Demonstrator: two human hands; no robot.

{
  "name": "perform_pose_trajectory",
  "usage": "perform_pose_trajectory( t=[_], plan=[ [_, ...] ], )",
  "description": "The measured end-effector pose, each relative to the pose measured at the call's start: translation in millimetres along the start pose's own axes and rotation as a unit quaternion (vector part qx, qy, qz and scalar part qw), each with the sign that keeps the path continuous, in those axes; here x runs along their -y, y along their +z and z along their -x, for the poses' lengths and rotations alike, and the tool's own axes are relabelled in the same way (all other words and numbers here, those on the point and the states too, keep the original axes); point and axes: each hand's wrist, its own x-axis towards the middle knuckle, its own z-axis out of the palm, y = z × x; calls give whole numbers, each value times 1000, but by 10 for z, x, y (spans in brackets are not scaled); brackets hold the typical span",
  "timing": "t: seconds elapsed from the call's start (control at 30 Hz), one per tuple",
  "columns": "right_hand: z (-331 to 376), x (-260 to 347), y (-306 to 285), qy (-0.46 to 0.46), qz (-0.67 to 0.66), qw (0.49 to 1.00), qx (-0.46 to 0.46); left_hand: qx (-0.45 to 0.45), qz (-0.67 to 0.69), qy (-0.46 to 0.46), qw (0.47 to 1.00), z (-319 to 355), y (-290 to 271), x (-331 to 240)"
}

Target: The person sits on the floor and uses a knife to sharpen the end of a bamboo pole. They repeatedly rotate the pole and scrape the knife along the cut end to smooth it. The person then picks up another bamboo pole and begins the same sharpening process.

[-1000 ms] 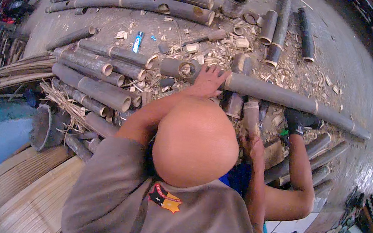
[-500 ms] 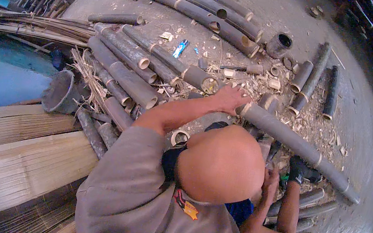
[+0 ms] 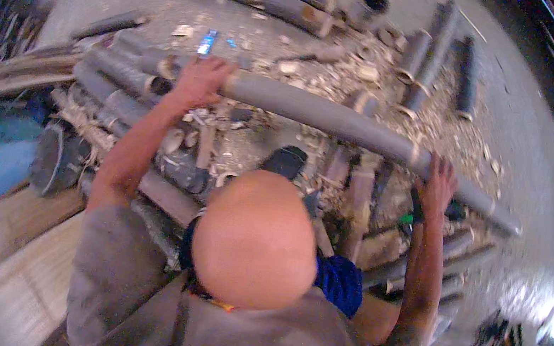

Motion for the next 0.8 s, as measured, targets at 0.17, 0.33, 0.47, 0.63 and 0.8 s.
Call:
perform_pose_trajectory(
  t=[0.17,0.33,0.47,0.63,0.8],
  plan=[
    [-425,-64,309,-78,20,997,5,-18,-22,-16,999,-220,284,210],
    [-506,244,134,-132,-33,991,23,-20,-44,-43,998,-461,340,647],
    [-448,289,109,-145,-72,987,14,-10,-43,-23,999,-576,218,665],
    [-423,236,216,-139,-83,986,-38,0,-37,-53,998,-574,158,582],
    [-438,273,271,-149,-90,985,9,4,-49,-55,997,-527,298,701]
  ],
)
